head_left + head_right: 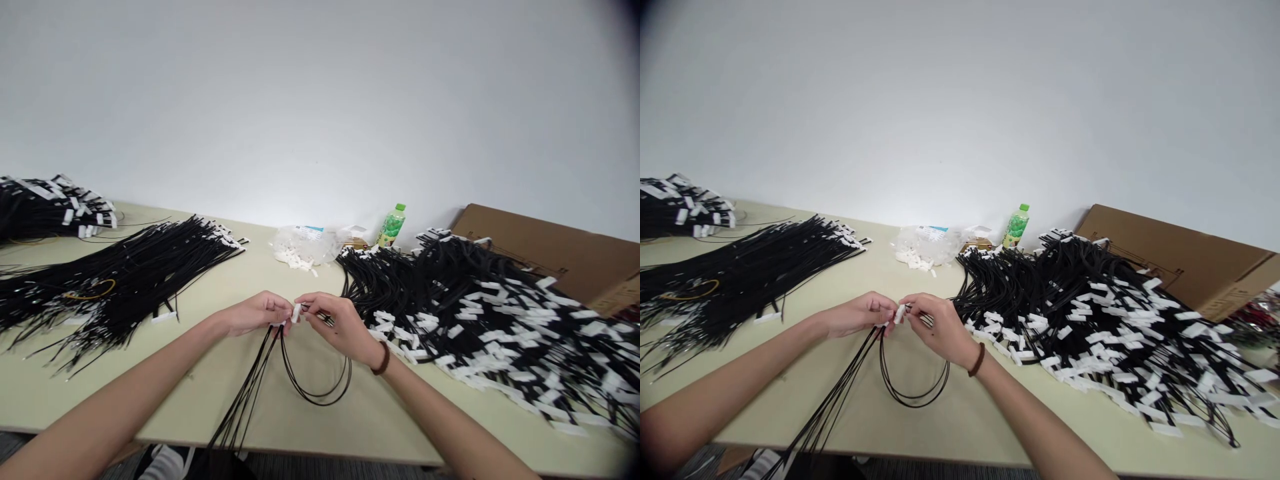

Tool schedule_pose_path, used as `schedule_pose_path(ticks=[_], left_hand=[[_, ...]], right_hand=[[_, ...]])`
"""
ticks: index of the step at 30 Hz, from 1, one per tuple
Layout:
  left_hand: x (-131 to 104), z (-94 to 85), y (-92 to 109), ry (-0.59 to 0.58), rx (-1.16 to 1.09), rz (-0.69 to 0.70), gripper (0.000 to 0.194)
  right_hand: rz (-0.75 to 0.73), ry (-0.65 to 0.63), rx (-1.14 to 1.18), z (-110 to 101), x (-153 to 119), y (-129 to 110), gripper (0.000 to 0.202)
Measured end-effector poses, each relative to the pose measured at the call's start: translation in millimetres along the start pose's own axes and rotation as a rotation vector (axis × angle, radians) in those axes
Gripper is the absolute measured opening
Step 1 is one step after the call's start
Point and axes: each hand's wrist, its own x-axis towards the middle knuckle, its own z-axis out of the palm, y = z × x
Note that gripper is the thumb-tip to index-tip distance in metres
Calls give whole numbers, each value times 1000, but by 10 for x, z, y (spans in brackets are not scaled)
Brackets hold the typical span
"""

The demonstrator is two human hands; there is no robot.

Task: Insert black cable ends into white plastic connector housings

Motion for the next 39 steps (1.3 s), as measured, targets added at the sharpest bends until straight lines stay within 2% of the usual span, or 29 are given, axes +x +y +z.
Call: schedule_pose_path(ticks=[6,21,26,32,39], left_hand=[[-6,25,46,18,40,13,28],[-7,-25,22,-52,69,6,27],[-10,-34,10,-72,100,-18,28],[-25,-47,29,-110,109,-35,29],[-27,-61,19,-135,101,-34,28]], right_hand=[[-21,-11,-25,15,-13,-22,11],[2,-82,-49,-44,-9,0,12],[-48,-159,-97,-66,-4,31,13],[-141,-188,-144,-73,-5,36,18],[-104,-198,-128,-72,-6,2,19]])
